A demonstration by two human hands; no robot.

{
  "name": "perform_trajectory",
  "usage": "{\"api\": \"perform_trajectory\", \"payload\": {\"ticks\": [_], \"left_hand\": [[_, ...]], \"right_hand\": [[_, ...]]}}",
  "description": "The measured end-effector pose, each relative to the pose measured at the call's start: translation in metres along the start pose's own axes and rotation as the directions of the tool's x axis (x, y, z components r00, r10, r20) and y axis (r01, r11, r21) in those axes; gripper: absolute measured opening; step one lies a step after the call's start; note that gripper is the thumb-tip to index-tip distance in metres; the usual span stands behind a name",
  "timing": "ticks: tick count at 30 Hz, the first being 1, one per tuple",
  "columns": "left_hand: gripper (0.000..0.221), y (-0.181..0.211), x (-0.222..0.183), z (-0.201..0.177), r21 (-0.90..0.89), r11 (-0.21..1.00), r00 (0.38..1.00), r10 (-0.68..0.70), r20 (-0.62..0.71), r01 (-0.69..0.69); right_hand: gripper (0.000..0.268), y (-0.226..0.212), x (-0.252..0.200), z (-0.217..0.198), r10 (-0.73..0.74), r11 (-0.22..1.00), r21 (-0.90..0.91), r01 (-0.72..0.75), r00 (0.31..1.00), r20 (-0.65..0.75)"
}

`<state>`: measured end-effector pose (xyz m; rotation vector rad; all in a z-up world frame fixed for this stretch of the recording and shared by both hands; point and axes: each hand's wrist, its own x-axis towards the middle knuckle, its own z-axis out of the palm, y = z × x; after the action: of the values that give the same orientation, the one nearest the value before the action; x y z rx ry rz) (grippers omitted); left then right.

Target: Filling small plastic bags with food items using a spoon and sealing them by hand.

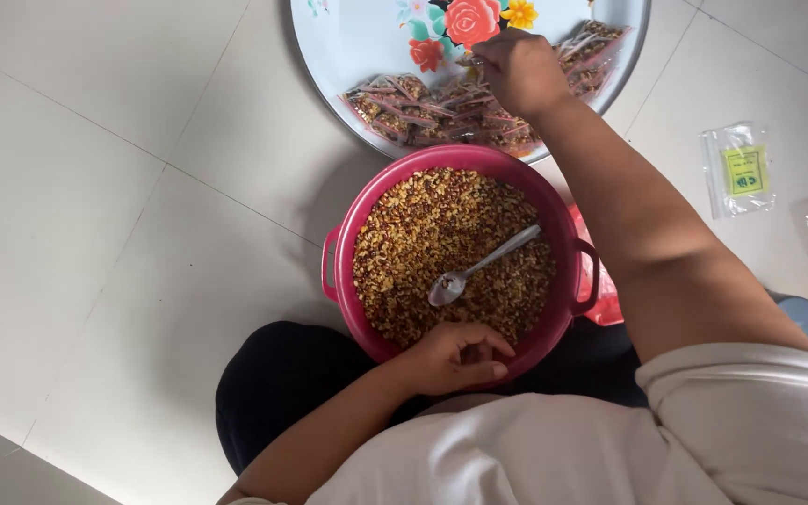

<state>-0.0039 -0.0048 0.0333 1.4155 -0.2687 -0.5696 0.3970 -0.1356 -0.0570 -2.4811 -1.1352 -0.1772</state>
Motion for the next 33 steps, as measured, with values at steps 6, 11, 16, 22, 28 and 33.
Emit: {"api": "perform_trajectory", "payload": {"ticks": [6,11,16,22,28,33], "left_hand": [[0.025,-0.007,0.001,-0.012,-0.037,0.999,1.0,-0.011,0.023,0.012],[0.017,0.002,0.001,-0.007,-0.023,0.999,0.987,-0.041,0.153,0.045],[0.016,-0.009,0.0,0.005,0.069,0.997,0.971,0.021,0.236,-0.038],[0.019,-0.021,0.001,0.011,0.233,0.972,0.998,-0.031,0.05,0.019],[0.018,-0.036,0.005,0.01,0.07,0.997,0.992,0.052,-0.113,-0.044],[0.019,-0.036,0.001,0.005,0.127,0.989,0.973,0.097,-0.21,-0.071]], "right_hand": [[0.044,-0.023,0.014,-0.003,0.336,0.93,-0.317,-0.188,0.787,0.517],[0.036,-0.034,-0.021,-0.078,0.189,0.975,0.07,-0.213,0.948,0.257],[0.007,-0.044,-0.128,-0.171,0.24,0.953,0.215,-0.215,0.966,-0.099],[0.029,-0.12,-0.204,-0.222,0.584,0.769,-0.272,-0.578,0.463,0.667],[0.071,-0.065,-0.274,-0.112,0.653,0.754,-0.42,-0.505,0.506,0.564],[0.028,-0.015,-0.304,-0.094,0.544,0.814,-0.428,-0.393,0.773,0.326]]}}
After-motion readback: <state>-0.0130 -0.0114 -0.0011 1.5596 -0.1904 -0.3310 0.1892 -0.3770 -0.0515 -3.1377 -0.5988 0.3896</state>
